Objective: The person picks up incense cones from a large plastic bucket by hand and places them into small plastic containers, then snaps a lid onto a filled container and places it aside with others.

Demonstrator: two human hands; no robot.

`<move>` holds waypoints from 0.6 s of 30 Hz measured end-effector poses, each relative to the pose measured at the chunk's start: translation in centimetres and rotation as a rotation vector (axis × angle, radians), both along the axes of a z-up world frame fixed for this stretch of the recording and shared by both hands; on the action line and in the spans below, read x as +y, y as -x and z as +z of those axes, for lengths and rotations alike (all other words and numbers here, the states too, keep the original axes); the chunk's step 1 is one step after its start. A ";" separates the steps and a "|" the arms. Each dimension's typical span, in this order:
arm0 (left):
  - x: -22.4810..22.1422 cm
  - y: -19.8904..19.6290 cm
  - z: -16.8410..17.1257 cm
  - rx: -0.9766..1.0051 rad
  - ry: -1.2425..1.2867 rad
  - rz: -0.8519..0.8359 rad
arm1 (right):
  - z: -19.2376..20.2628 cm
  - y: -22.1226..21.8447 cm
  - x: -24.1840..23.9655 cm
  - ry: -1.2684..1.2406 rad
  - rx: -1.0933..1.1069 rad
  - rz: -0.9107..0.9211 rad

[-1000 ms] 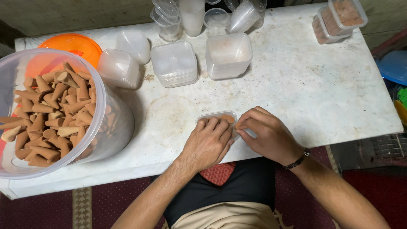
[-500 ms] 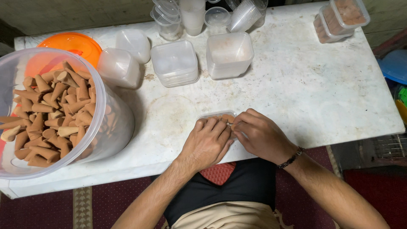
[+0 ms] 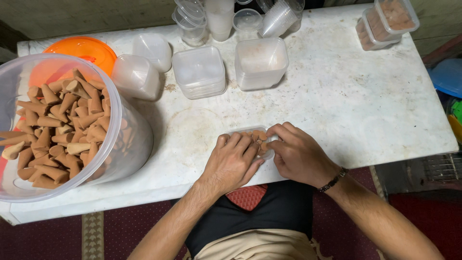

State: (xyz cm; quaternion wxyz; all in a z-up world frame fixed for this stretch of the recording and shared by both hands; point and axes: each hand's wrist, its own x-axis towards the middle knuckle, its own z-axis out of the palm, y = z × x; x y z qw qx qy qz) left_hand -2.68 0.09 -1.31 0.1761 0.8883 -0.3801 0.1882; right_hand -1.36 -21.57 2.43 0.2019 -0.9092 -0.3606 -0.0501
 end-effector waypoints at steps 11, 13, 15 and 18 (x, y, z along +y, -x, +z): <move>0.4 0.2 -0.1 0.003 0.000 0.002 | 0.1 0.1 0.2 0.019 -0.009 -0.011; 0.4 0.2 -0.2 0.001 0.006 0.001 | 0.0 0.0 0.2 0.020 -0.008 -0.006; 0.4 0.2 -0.2 -0.004 0.010 0.004 | 0.0 0.1 0.3 0.031 0.001 -0.016; 0.3 0.2 0.0 0.004 0.013 -0.001 | 0.3 0.2 0.4 0.036 0.009 -0.022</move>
